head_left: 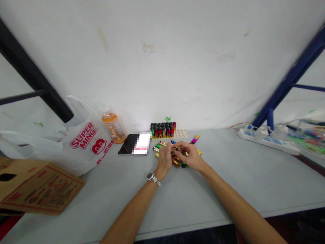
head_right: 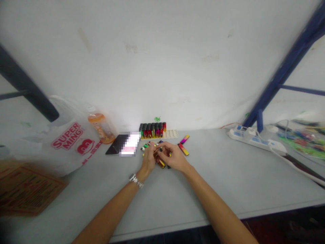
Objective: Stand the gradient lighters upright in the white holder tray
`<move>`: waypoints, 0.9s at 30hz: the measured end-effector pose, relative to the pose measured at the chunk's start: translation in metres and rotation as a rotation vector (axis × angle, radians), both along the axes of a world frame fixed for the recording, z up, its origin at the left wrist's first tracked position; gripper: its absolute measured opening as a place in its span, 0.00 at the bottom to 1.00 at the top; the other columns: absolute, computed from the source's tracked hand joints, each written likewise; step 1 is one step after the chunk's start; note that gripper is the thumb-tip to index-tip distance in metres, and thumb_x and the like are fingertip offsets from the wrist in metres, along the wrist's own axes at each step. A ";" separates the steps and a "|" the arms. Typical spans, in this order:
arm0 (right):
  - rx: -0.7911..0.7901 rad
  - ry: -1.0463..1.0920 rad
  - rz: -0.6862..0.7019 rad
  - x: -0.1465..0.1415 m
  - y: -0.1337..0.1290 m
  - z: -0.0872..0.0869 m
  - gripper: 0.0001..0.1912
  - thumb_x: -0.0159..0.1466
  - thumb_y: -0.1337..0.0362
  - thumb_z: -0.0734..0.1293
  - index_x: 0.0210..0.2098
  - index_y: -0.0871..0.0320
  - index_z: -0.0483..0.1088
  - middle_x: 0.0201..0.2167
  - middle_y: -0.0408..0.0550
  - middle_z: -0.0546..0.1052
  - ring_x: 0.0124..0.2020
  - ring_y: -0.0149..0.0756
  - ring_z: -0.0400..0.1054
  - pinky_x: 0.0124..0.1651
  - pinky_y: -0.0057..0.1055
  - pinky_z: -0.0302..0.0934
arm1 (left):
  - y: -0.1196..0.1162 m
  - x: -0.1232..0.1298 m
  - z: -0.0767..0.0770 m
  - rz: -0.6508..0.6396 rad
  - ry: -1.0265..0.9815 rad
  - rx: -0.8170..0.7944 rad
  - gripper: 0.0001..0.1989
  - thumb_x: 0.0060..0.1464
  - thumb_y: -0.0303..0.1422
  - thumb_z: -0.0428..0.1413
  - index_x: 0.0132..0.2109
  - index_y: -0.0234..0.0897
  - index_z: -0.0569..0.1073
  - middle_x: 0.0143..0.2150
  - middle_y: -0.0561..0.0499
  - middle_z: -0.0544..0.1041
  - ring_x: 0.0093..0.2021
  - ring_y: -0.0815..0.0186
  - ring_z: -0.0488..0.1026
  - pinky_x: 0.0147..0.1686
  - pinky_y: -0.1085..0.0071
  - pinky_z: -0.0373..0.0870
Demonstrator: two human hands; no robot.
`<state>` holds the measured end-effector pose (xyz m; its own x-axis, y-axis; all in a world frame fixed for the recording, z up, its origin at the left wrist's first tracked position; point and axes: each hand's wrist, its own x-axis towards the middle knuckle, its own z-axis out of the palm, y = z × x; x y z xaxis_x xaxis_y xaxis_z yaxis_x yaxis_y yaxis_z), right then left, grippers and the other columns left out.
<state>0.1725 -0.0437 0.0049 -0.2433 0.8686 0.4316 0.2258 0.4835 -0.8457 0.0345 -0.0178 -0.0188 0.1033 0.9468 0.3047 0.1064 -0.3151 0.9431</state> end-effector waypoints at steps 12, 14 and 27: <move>-0.289 0.260 0.092 0.010 0.017 0.011 0.13 0.61 0.57 0.69 0.39 0.56 0.65 0.14 0.33 0.66 0.15 0.25 0.56 0.21 0.22 0.52 | 0.003 0.001 0.012 0.133 0.058 0.051 0.24 0.64 0.46 0.43 0.27 0.36 0.69 0.24 0.53 0.70 0.27 0.67 0.66 0.30 0.70 0.61; -0.279 0.265 0.155 0.011 0.018 0.011 0.15 0.61 0.56 0.70 0.42 0.58 0.67 0.18 0.36 0.71 0.20 0.27 0.63 0.26 0.24 0.58 | 0.006 0.005 0.008 0.143 0.020 0.014 0.24 0.64 0.47 0.44 0.26 0.37 0.68 0.23 0.53 0.69 0.26 0.67 0.65 0.29 0.71 0.60; -0.011 0.052 -0.233 0.032 0.069 0.039 0.20 0.58 0.48 0.70 0.37 0.59 0.73 0.30 0.46 0.76 0.26 0.32 0.71 0.22 0.25 0.61 | 0.011 0.002 0.006 0.165 0.023 -0.040 0.15 0.62 0.45 0.49 0.39 0.38 0.70 0.28 0.53 0.73 0.24 0.68 0.69 0.25 0.73 0.65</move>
